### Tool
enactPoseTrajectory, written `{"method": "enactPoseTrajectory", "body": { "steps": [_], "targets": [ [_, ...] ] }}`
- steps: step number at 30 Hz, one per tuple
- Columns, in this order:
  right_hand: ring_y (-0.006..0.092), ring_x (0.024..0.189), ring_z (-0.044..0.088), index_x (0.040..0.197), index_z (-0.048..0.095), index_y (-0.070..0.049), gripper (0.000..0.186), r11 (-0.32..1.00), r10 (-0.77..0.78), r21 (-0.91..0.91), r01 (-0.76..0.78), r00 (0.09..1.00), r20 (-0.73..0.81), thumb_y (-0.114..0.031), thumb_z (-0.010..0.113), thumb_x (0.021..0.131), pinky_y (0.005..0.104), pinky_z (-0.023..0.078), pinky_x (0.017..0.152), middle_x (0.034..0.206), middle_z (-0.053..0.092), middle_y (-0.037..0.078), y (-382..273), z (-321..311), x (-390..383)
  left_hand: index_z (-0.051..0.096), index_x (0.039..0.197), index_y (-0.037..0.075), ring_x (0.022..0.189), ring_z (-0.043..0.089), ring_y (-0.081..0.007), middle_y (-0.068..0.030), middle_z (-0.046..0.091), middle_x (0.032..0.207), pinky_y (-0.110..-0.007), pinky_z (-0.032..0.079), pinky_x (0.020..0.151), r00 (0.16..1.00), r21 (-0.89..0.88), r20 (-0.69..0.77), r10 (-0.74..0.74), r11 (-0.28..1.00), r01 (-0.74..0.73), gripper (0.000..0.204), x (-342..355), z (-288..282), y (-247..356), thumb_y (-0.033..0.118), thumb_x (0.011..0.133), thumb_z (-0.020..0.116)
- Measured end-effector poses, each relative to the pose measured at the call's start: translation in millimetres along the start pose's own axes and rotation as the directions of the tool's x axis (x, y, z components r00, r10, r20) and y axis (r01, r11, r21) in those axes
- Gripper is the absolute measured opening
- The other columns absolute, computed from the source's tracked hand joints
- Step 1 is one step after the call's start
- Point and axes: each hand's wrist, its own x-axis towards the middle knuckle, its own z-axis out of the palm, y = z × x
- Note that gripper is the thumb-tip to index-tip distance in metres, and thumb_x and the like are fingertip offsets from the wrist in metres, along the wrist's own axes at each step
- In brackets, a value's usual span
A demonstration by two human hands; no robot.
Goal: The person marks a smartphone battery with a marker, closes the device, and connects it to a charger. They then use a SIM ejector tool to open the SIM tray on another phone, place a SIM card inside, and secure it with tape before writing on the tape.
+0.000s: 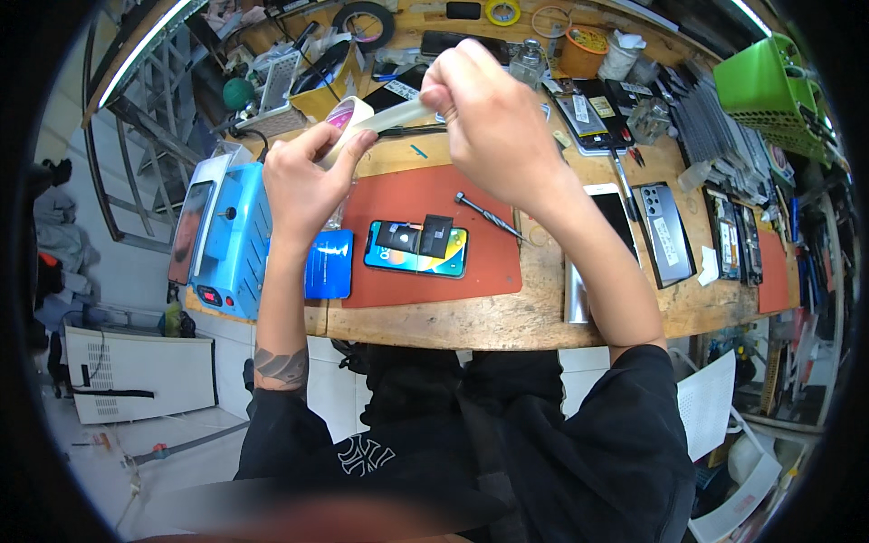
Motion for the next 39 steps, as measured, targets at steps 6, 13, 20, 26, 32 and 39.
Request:
{"method": "enactPoseTrajectory", "body": {
  "steps": [6, 13, 20, 26, 32, 39],
  "targets": [
    [0.0381, 0.085, 0.061, 0.094, 0.06, -0.001, 0.015, 0.996, 0.073, -0.032, -0.079, 0.985, -0.155, -0.011, 0.055, 0.103, 0.0442, 0.048, 0.077, 0.09, 0.061, 0.017, 18.5, -41.9, 14.2, 0.067, 0.069, 0.013, 0.054, 0.046, -0.0218, 0.0004, 0.06, 0.06, -0.038, 0.034, 0.074, 0.946, 0.174, -0.094, 0.311, 0.94, -0.292, 0.034, 14.9, -21.6, 30.9, 0.039, 0.082, 0.084],
    [0.0225, 0.074, 0.051, 0.097, 0.057, -0.001, 0.028, 0.987, 0.092, -0.107, -0.121, 0.965, -0.244, -0.025, 0.05, 0.111, 0.0352, 0.044, 0.071, 0.084, 0.054, 0.01, 31.5, -63.2, 15.0, 0.069, 0.076, 0.014, 0.056, 0.052, -0.0189, 0.0007, 0.067, 0.066, -0.038, 0.032, 0.075, 0.906, 0.222, -0.087, 0.414, 0.895, -0.388, 0.018, 19.9, -34.1, 49.2, 0.026, 0.079, 0.081],
    [0.021, 0.071, 0.056, 0.098, 0.059, 0.0, 0.031, 0.993, 0.115, 0.045, -0.107, 0.954, -0.277, -0.025, 0.048, 0.112, 0.0338, 0.046, 0.067, 0.084, 0.058, 0.01, 21.5, -75.0, 8.2, 0.067, 0.057, 0.013, 0.043, 0.046, -0.0259, -0.0027, 0.056, 0.048, -0.039, 0.031, 0.067, 0.925, 0.297, -0.094, 0.367, 0.898, -0.326, 0.055, 32.2, -46.5, 37.6, 0.061, 0.082, 0.079],
    [0.0084, 0.072, 0.048, 0.104, 0.06, -0.001, 0.034, 0.934, 0.25, 0.315, -0.168, 0.939, -0.238, -0.028, 0.043, 0.115, 0.0238, 0.041, 0.071, 0.078, 0.048, 0.0, 33.0, -81.7, -6.1, 0.075, 0.068, 0.013, 0.05, 0.06, -0.0263, -0.0048, 0.06, 0.051, -0.04, 0.042, 0.067, 0.952, 0.105, -0.027, 0.305, 0.948, -0.3, 0.048, 23.6, -46.6, 36.4, 0.056, 0.087, 0.074],
    [0.0058, 0.073, 0.045, 0.101, 0.066, -0.001, 0.02, 0.92, 0.356, 0.207, -0.333, 0.93, -0.085, -0.017, 0.056, 0.109, 0.0218, 0.036, 0.069, 0.08, 0.053, -0.001, 36.0, -122.3, -40.4, 0.078, 0.09, 0.012, 0.069, 0.07, -0.0293, -0.009, 0.07, 0.074, -0.04, 0.053, 0.065, 0.927, 0.09, -0.052, 0.372, 0.926, -0.367, 0.022, 17.2, -40.1, 16.6, 0.033, 0.089, 0.073],
    [0.013, 0.093, 0.065, 0.101, 0.075, 0.001, 0.024, 0.945, 0.248, 0.197, -0.26, 0.965, 0.081, -0.016, 0.059, 0.107, 0.0277, 0.05, 0.086, 0.103, 0.074, 0.007, 16.2, -91.6, -19.8, 0.075, 0.083, 0.013, 0.076, 0.066, -0.023, -0.0026, 0.068, 0.073, -0.04, 0.044, 0.069, 0.814, 0.395, 0.057, 0.578, 0.736, -0.55, 0.02, 37.2, -39.9, 31.8, 0.032, 0.088, 0.075]
  ]
}}
